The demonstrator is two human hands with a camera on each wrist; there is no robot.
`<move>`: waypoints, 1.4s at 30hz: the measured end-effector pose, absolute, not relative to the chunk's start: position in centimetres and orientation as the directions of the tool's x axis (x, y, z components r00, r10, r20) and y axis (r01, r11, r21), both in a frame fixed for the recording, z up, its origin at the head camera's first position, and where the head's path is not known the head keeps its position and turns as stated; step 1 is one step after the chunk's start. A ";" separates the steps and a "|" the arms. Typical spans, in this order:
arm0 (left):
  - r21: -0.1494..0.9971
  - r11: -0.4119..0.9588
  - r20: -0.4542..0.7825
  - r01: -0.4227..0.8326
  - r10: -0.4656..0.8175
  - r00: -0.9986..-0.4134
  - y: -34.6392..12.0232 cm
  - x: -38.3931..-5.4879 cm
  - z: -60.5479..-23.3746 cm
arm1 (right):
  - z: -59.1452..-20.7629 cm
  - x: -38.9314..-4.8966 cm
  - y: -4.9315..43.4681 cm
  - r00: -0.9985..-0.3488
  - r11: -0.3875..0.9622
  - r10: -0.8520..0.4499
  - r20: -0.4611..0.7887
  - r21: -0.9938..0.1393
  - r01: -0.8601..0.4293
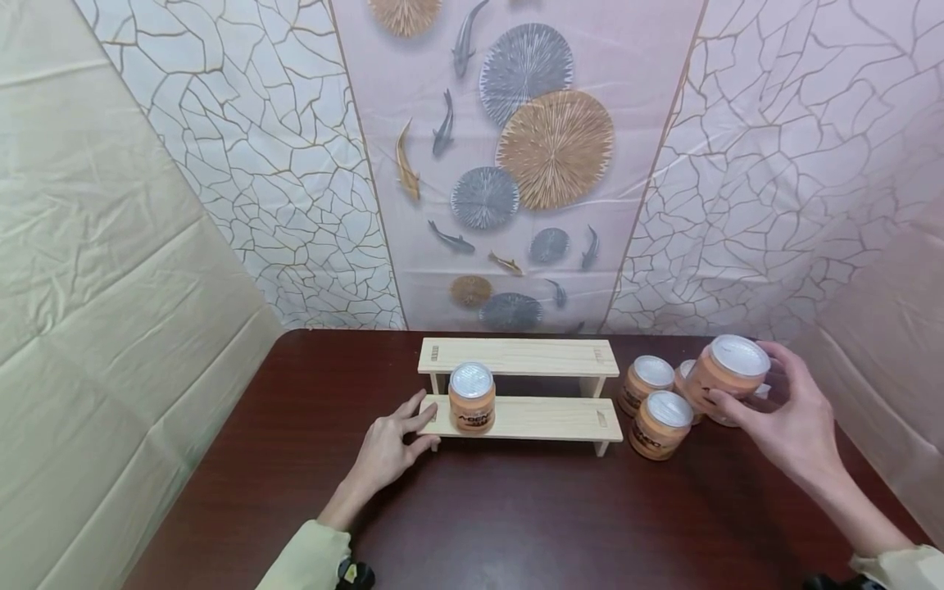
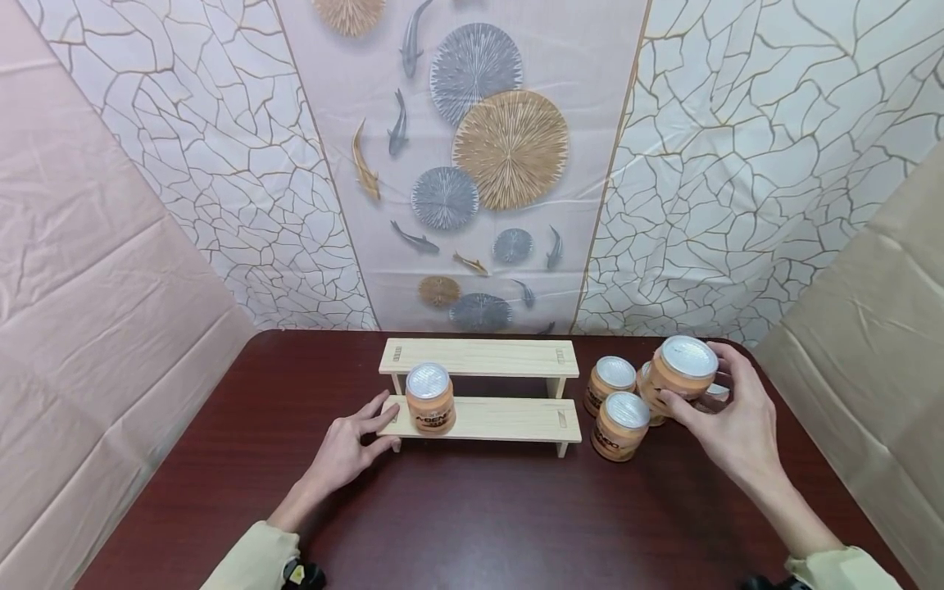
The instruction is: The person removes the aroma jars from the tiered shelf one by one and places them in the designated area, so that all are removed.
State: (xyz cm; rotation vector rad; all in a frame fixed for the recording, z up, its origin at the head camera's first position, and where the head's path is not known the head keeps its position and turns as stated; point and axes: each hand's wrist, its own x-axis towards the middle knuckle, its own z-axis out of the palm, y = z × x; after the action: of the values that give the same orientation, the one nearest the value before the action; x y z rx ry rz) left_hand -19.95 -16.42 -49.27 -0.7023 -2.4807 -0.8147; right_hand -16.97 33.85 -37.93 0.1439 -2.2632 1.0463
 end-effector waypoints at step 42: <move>0.402 0.700 0.550 0.591 0.331 -0.766 -16.4 -19.9 -49.4 | -41.4 -16.1 35.0 -0.813 0.679 0.211 0.542 -0.680 -0.277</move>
State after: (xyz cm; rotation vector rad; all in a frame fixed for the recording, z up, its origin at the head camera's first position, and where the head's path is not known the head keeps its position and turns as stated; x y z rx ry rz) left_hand -19.95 -16.42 -49.40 -0.7113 -2.4672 -0.7984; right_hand -16.07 35.00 -41.40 0.0505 -2.2885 1.0589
